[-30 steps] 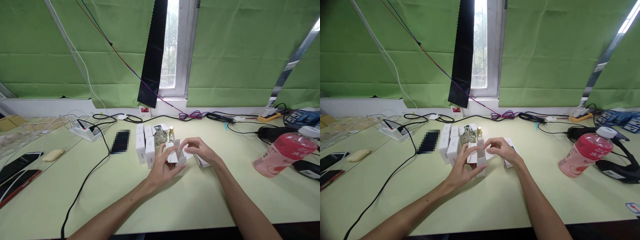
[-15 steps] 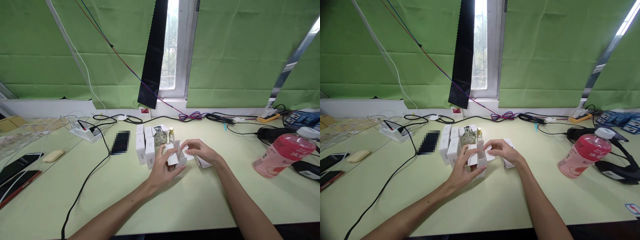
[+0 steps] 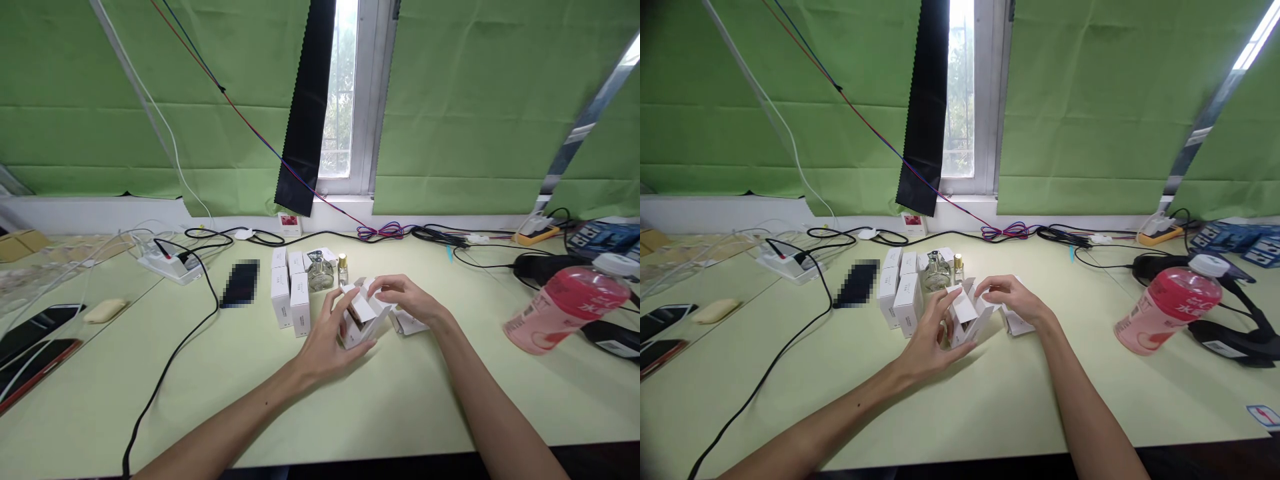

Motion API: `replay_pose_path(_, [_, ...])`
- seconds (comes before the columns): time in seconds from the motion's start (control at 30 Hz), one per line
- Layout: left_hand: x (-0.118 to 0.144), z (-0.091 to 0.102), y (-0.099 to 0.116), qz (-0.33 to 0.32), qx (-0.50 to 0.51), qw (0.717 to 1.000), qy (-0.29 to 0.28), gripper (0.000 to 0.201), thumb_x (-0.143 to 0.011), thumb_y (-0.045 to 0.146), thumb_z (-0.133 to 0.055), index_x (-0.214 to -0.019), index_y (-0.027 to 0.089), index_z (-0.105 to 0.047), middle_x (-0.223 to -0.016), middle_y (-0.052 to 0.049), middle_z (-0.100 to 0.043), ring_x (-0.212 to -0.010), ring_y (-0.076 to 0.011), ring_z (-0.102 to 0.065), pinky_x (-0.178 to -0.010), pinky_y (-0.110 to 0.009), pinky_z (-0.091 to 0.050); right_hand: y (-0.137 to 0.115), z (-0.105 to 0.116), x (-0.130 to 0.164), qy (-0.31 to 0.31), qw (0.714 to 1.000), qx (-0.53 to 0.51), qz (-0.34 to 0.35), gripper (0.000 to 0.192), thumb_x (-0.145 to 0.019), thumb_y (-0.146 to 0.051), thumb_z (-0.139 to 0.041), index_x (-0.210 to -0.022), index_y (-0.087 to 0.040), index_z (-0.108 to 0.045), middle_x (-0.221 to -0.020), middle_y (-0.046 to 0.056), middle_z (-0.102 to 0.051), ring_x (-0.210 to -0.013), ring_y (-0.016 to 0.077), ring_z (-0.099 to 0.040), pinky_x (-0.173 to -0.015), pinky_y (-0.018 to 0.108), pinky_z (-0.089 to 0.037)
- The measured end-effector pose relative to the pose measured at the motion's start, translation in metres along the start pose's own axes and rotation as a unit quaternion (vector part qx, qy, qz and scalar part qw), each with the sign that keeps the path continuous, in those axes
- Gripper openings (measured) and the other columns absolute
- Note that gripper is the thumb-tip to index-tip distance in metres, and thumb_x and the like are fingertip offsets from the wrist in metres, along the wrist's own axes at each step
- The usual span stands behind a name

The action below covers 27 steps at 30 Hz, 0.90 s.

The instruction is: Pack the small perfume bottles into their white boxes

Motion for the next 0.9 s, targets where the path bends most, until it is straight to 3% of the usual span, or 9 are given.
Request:
replay_pose_path(0.53, [-0.004,0.003,0.007,-0.011,-0.069,0.998,-0.005,0.097,-0.071,0.046,-0.083,-0.151,0.042,-0.027,-0.145,-0.012,-0.034,-0.071,-0.0114,-0.056,-0.067,-0.036,-0.056,-0.003,-0.004,0.001,-0.007,1.0,-0.012,-0.026,0.014,-0.083,-0.028,-0.071,-0.093,-0.019,-0.072,-0.094,0.003,-0.066,-0.086,0.0176,-0.06,-0.076,0.029,-0.044])
replay_pose_path(0.7, [-0.004,0.003,0.009,-0.01,-0.078,0.997,0.014,0.088,-0.072,0.043,-0.081,-0.144,0.036,-0.032,-0.142,-0.012,-0.039,-0.072,-0.0132,-0.059,-0.061,-0.033,-0.053,0.0,-0.005,0.0,-0.022,0.999,-0.004,-0.025,0.016,-0.084,-0.03,-0.072,-0.095,-0.019,-0.072,-0.089,0.002,-0.065,-0.081,0.0163,-0.059,-0.074,0.028,-0.043])
replay_pose_path(0.9, [-0.005,0.005,0.014,-0.015,-0.109,0.993,0.053,0.061,-0.081,0.041,-0.073,-0.133,0.029,-0.043,-0.132,-0.01,-0.05,-0.089,-0.0213,-0.065,-0.065,-0.032,-0.054,0.002,-0.006,-0.002,-0.022,1.0,0.011,-0.02,0.019,-0.084,-0.033,-0.072,-0.098,-0.019,-0.072,-0.095,0.004,-0.067,-0.09,0.0186,-0.062,-0.081,0.03,-0.047])
Point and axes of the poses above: each hand's wrist, its own x-axis away from the middle knuckle, its own z-axis out of the back of the hand, y = z × x, the point moved 4 cm from there along -x, towards the middle knuckle
